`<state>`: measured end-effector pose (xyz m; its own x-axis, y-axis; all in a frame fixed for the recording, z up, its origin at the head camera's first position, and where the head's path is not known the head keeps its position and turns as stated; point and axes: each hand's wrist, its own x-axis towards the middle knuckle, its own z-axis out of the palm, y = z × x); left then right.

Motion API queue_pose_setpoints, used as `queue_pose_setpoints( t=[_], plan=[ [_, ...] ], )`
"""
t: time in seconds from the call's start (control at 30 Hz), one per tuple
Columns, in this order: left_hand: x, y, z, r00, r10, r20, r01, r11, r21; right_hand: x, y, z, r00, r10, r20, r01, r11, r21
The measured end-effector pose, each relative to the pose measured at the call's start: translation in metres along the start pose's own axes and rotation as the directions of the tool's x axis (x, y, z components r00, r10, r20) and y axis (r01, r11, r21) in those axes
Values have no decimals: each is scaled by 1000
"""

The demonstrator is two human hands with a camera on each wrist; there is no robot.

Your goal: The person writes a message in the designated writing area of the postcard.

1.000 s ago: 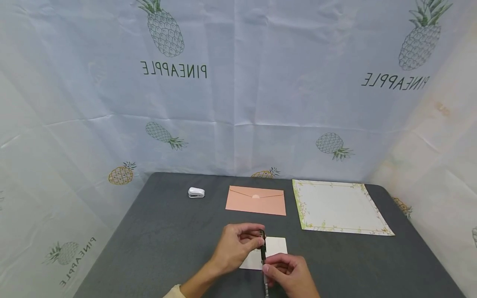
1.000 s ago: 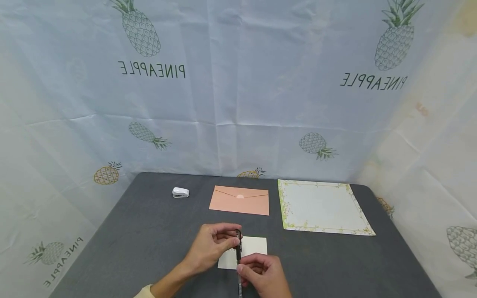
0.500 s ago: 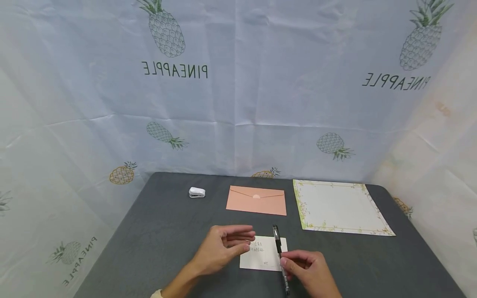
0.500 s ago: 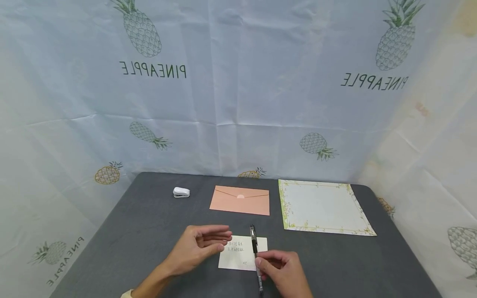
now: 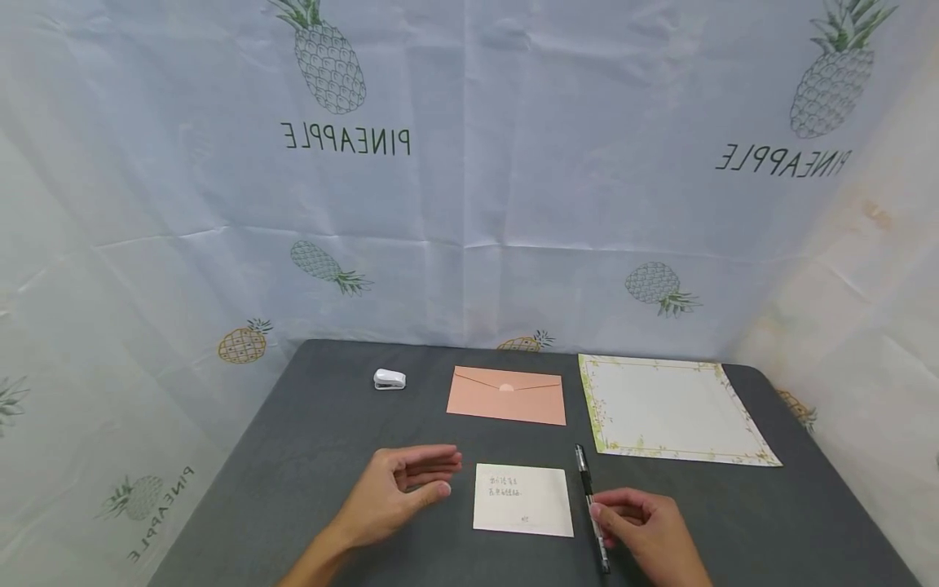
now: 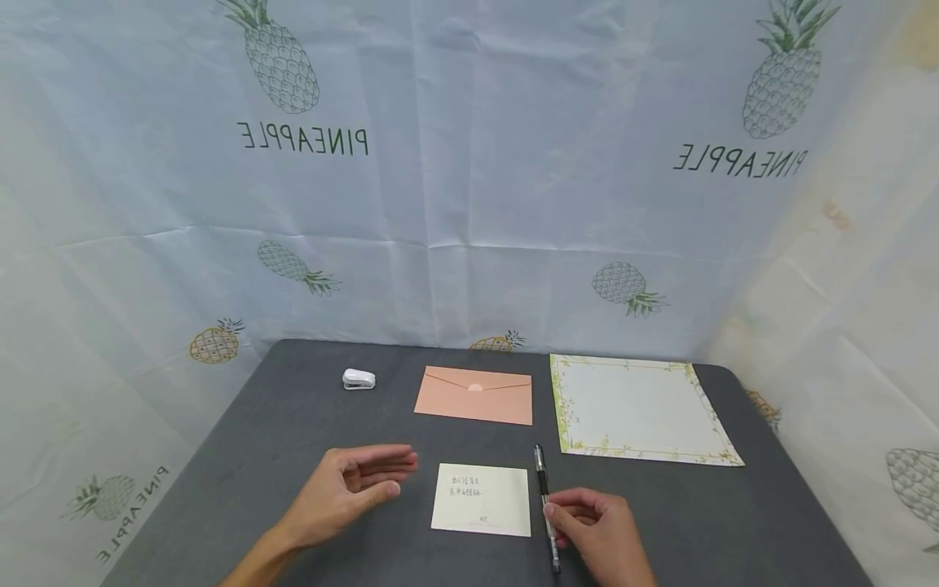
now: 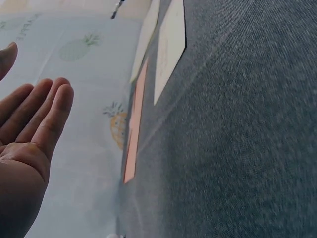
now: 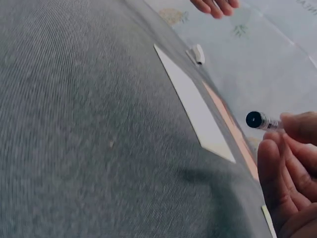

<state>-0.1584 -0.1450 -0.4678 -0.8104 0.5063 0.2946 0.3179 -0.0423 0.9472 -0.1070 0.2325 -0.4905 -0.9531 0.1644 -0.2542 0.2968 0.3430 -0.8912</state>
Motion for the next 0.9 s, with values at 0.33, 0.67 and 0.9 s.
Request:
queue_pose_setpoints(
  t=[0.33, 0.67, 0.9],
  plan=[
    [-13, -4, -8, 995, -104, 4, 104, 995, -10, 10, 15, 7, 994, 39, -106, -54, 989, -141],
    [-19, -12, -7, 988, -150, 30, 151, 987, -47, 13, 15, 13, 995, -25, -100, -5, 956, -294],
    [-18, -5, -9, 988, -141, -66, 146, 986, 76, 14, 6, 0, 992, -95, -82, 53, 910, -410]
  ],
)
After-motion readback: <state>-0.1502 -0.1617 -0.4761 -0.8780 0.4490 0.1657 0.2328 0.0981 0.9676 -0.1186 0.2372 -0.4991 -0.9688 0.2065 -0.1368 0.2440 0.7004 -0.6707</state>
